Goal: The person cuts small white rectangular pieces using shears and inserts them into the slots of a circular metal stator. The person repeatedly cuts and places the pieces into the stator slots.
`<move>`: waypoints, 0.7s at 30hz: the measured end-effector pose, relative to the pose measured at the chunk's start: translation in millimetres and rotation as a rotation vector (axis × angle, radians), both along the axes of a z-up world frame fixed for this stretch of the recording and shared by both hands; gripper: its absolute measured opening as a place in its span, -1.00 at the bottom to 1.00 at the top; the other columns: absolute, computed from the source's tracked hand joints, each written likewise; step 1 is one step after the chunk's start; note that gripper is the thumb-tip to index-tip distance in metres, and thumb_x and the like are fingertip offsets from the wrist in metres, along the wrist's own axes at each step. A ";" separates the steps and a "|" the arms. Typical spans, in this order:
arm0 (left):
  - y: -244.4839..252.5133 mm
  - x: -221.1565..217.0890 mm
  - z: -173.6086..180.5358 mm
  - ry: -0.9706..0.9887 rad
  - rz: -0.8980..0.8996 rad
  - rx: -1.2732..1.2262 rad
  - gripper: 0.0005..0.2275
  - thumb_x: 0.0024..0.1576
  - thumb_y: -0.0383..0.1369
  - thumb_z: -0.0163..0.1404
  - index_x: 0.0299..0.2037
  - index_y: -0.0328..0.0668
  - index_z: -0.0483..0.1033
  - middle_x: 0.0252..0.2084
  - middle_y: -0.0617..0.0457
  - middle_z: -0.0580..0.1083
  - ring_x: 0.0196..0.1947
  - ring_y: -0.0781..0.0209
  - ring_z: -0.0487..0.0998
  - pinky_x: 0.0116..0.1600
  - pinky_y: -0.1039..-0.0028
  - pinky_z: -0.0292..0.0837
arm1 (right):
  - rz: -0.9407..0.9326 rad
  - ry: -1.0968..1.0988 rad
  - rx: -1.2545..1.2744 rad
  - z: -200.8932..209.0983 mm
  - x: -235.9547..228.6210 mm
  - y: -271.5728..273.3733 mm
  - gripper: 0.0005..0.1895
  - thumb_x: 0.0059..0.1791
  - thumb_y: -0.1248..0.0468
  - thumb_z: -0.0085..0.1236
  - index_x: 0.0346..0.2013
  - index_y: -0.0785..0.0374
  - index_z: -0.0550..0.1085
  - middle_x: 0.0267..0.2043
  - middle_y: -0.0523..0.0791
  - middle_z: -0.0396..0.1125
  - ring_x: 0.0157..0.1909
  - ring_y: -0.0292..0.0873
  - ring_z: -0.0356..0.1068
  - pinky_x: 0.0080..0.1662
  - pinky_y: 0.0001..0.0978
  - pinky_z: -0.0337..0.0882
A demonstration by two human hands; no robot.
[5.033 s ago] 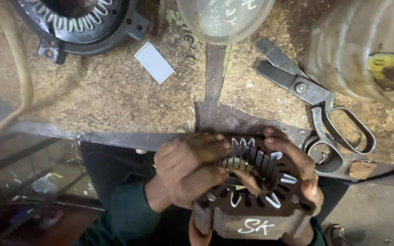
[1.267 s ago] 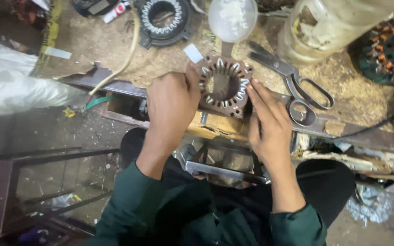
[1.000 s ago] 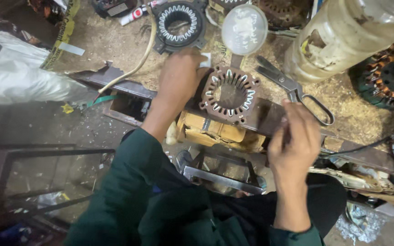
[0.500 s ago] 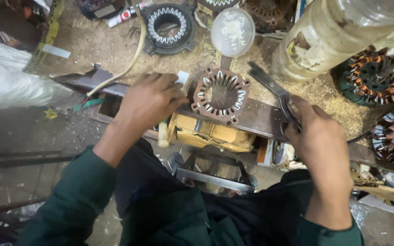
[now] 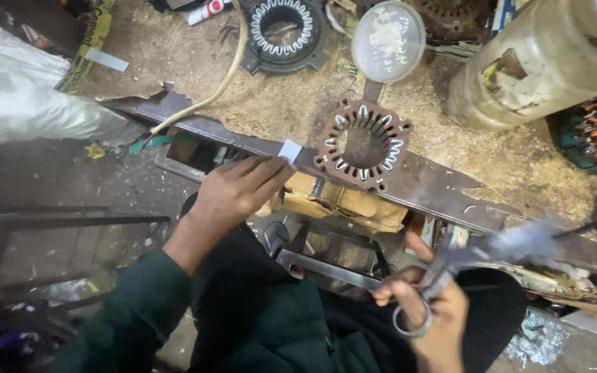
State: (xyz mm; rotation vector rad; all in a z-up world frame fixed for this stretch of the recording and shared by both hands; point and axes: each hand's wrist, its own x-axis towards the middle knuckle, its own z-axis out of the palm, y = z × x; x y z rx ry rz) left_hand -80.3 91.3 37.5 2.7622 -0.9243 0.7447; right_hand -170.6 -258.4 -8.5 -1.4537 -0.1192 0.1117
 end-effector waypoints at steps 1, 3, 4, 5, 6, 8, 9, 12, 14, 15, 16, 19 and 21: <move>-0.2 -8.8 5.5 0.022 0.010 -0.037 -0.59 0.00 -0.45 0.14 0.11 -0.25 0.60 -0.01 -0.01 0.58 -0.07 0.12 0.63 -0.04 0.43 0.57 | -0.036 0.135 0.035 -2.6 -2.0 13.7 -0.34 0.03 0.42 0.08 0.42 0.51 0.16 -0.45 0.02 0.47 -0.46 -0.18 0.49 -0.36 -0.42 0.50; -27.7 -26.8 9.5 0.154 0.249 -0.557 -0.70 0.12 -0.45 0.18 0.08 -0.23 0.58 -0.08 0.01 0.57 -0.12 0.21 0.64 -0.07 0.50 0.55 | 0.028 0.161 -0.005 -3.0 0.1 30.8 -0.34 0.03 0.41 0.05 0.42 0.46 0.13 -0.39 0.02 0.50 -0.40 -0.20 0.52 -0.35 -0.43 0.54; -42.5 -31.8 11.4 0.219 0.369 -0.812 -0.74 0.19 -0.45 0.20 0.07 -0.23 0.57 -0.12 0.03 0.57 -0.15 0.25 0.65 -0.08 0.54 0.55 | 0.054 0.175 -0.021 -4.4 1.3 39.3 -0.34 0.03 0.40 0.03 0.42 0.44 0.11 -0.36 0.01 0.51 -0.36 -0.21 0.54 -0.35 -0.43 0.56; -53.5 -39.0 13.6 0.383 0.360 -1.056 -0.71 0.19 -0.47 0.18 0.11 -0.25 0.55 -0.11 0.05 0.54 -0.14 0.28 0.62 -0.10 0.56 0.52 | 0.072 0.227 -0.034 -5.5 -2.1 44.8 -0.34 0.03 0.39 0.03 0.42 0.40 0.11 -0.36 0.01 0.51 -0.40 -0.22 0.52 -0.38 -0.44 0.52; -63.2 -46.2 15.5 0.551 0.356 -1.299 -0.68 0.19 -0.48 0.16 0.15 -0.27 0.52 -0.09 0.06 0.51 -0.13 0.30 0.60 -0.12 0.59 0.50 | 0.090 0.279 -0.045 -8.8 -2.9 49.6 -0.33 0.02 0.39 0.04 0.42 0.36 0.12 -0.36 0.00 0.52 -0.43 -0.23 0.51 -0.42 -0.45 0.48; -83.3 -48.7 15.5 0.789 0.318 -1.642 -0.69 0.20 -0.47 0.14 0.15 -0.33 0.51 -0.09 0.06 0.53 -0.11 0.31 0.61 -0.11 0.60 0.53 | 0.110 0.319 -0.089 -14.3 -6.0 53.5 -0.39 0.03 0.38 0.08 0.37 0.34 0.19 -0.34 -0.02 0.53 -0.45 -0.25 0.48 -0.42 -0.46 0.46; -92.3 -47.8 14.8 0.857 0.293 -1.739 -0.72 0.21 -0.44 0.15 0.10 -0.38 0.53 -0.10 0.03 0.57 -0.11 0.30 0.63 -0.07 0.59 0.59 | 0.118 0.314 -0.118 -19.0 -5.6 56.7 -0.45 0.04 0.38 0.10 0.32 0.36 0.25 -0.32 -0.03 0.54 -0.43 -0.27 0.46 -0.39 -0.46 0.47; -108.8 -46.3 15.5 1.077 0.404 -1.848 -0.71 0.16 -0.36 0.15 0.01 -0.40 0.56 -0.17 0.01 0.64 -0.19 0.30 0.67 -0.36 0.62 0.52 | 0.126 0.194 -0.203 -24.7 -11.1 53.4 -0.38 0.00 0.38 0.23 0.34 0.37 0.27 -0.28 -0.09 0.49 -0.33 -0.35 0.39 -0.26 -0.53 0.42; -114.3 -44.1 17.3 1.154 0.484 -1.823 -0.71 0.12 -0.33 0.16 -0.03 -0.36 0.56 -0.21 0.03 0.65 -0.25 0.31 0.69 -0.54 0.66 0.44 | 0.138 0.151 -0.169 -26.4 -11.6 52.2 -0.31 -0.03 0.39 0.27 0.36 0.37 0.23 -0.19 -0.13 0.47 -0.22 -0.39 0.38 -0.15 -0.56 0.40; -116.9 -43.0 17.5 1.161 0.494 -1.797 -0.71 0.11 -0.32 0.16 -0.03 -0.34 0.56 -0.23 0.05 0.64 -0.26 0.31 0.69 -0.57 0.67 0.42 | 0.146 0.167 -0.110 -26.6 -11.0 51.6 -0.32 -0.03 0.40 0.26 0.35 0.38 0.22 -0.12 -0.15 0.48 -0.15 -0.39 0.41 -0.09 -0.56 0.42; -119.5 -42.4 17.2 1.167 0.503 -1.772 -0.71 0.10 -0.31 0.15 -0.04 -0.31 0.55 -0.24 0.06 0.64 -0.26 0.32 0.70 -0.59 0.68 0.40 | 0.154 0.183 -0.050 -26.2 -10.0 50.5 -0.32 -0.03 0.40 0.26 0.34 0.39 0.21 -0.05 -0.17 0.49 -0.08 -0.40 0.44 -0.02 -0.55 0.44; -123.7 -43.8 14.2 1.126 0.367 -1.788 -0.72 0.14 -0.36 0.20 -0.01 -0.34 0.55 -0.28 0.04 0.58 -0.33 0.36 0.60 -0.58 0.70 0.34 | 0.160 0.197 -0.229 -22.0 -4.8 42.9 -0.24 -0.08 0.38 0.34 0.39 0.34 0.25 -0.23 -0.18 0.48 -0.30 -0.42 0.31 -0.21 -0.56 0.37; -128.1 -42.1 9.2 1.079 0.388 -1.779 -0.74 0.15 -0.39 0.20 -0.02 -0.35 0.54 -0.25 0.06 0.58 -0.31 0.37 0.61 -0.52 0.66 0.46 | 0.169 0.193 -0.183 -19.7 -1.8 41.8 -0.24 -0.09 0.37 0.34 0.38 0.33 0.26 -0.22 -0.19 0.50 -0.28 -0.43 0.36 -0.19 -0.56 0.42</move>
